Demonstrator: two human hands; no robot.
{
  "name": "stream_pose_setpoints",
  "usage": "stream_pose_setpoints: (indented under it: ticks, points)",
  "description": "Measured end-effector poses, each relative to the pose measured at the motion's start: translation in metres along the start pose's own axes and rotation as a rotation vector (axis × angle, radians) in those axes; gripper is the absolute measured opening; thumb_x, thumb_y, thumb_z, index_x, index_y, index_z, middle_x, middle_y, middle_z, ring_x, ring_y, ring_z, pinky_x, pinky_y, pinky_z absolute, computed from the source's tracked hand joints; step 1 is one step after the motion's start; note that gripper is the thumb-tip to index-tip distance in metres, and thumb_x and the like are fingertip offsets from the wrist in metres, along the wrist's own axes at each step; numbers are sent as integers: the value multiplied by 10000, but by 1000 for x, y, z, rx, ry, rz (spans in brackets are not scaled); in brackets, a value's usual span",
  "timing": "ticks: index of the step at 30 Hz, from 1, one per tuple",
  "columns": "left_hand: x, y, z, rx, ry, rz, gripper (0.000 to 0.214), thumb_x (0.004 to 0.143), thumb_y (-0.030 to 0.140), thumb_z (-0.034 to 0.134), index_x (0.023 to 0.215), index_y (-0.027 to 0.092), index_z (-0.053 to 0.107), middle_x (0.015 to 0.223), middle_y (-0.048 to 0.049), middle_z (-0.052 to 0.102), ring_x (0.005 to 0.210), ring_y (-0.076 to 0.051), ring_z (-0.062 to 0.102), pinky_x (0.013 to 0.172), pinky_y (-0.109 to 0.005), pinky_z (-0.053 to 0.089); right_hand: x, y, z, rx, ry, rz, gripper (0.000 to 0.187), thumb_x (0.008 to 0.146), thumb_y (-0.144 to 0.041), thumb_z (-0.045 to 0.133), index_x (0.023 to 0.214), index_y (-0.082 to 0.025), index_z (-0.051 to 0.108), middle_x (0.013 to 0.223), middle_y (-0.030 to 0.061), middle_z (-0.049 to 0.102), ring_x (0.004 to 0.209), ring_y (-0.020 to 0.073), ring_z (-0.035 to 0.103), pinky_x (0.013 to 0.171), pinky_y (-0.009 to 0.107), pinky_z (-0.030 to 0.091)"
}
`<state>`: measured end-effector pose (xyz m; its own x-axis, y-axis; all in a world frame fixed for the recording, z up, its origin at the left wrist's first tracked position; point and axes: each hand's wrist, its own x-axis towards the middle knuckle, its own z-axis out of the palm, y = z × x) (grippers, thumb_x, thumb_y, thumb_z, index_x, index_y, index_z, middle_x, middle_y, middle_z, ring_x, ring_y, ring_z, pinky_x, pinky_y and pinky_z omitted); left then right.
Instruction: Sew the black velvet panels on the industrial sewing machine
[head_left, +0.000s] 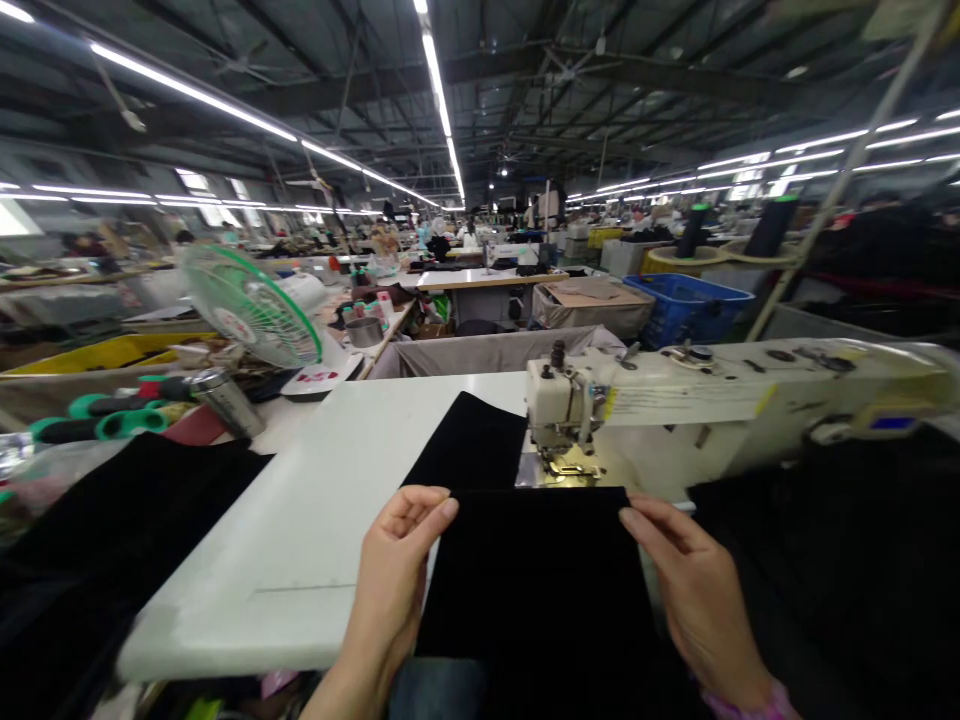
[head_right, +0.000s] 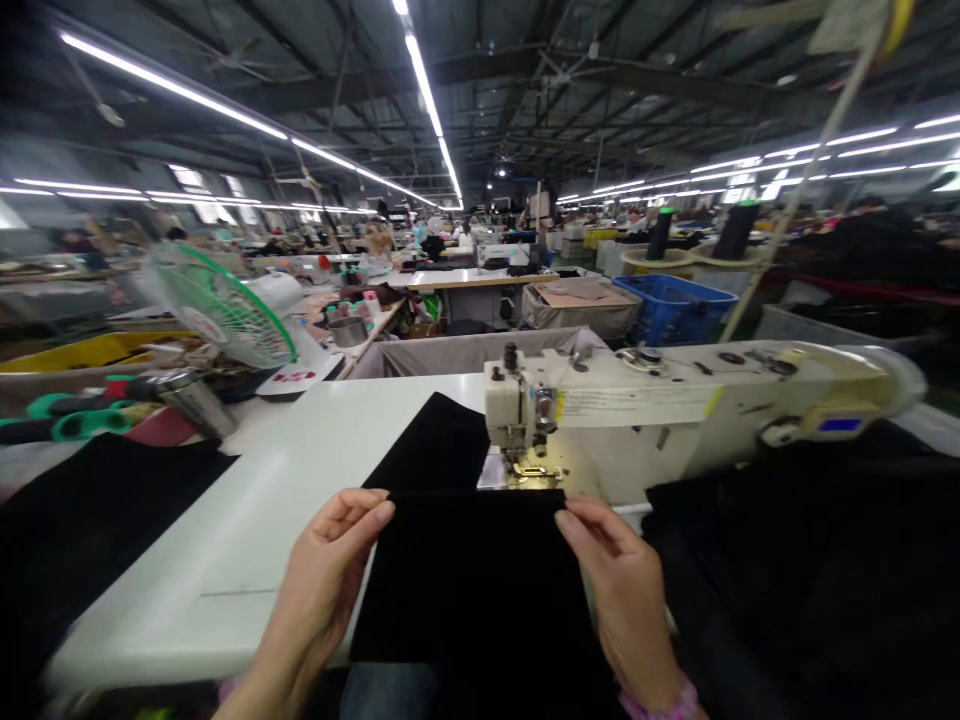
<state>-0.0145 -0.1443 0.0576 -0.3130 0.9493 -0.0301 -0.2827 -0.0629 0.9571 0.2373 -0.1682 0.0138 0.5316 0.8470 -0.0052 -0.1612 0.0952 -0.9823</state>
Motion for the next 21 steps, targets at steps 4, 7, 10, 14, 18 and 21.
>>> stream_pose_setpoints:
  ticks: [4,7,10,14,18,21]
  points:
    - [5,4,1,-23,67,-80,431,349,294,948,633,169,649,765,20,671,743,-90,574,656,-116,469,-2,-5,5,9,-91,-73,295,676,-422,830,852,-196,761,890,54,747,840,212,683,781,319,550]
    - [6,6,2,-26,96,-122,474,272,285,953,606,168,638,745,26,660,722,-85,573,628,-96,478,-3,-8,9,56,-114,-84,249,700,-401,823,826,-202,744,834,29,727,805,182,663,765,298,535]
    - [5,8,3,-26,112,-151,488,238,281,952,587,165,631,734,24,655,707,-84,573,607,-87,486,-3,-10,12,108,-121,-68,239,686,-388,833,782,-196,726,787,16,706,774,168,645,753,292,523]
    - [4,12,4,-19,129,-179,504,206,281,953,571,161,627,703,19,650,667,-83,564,568,-87,486,-3,-11,14,142,-133,-32,248,675,-388,838,755,-192,710,754,8,682,746,158,619,731,288,505]
    - [1,11,3,-12,118,-175,506,228,298,959,566,164,607,701,23,647,656,-80,561,554,-83,482,-2,-11,15,147,-129,-22,257,668,-383,840,748,-192,688,738,-2,655,732,148,593,720,279,485]
    - [2,12,-4,14,84,-134,501,290,340,959,556,171,569,681,31,634,671,-83,568,586,-85,491,-1,-15,16,165,-149,-9,265,669,-357,837,794,-195,668,774,-6,644,768,148,593,748,275,480]
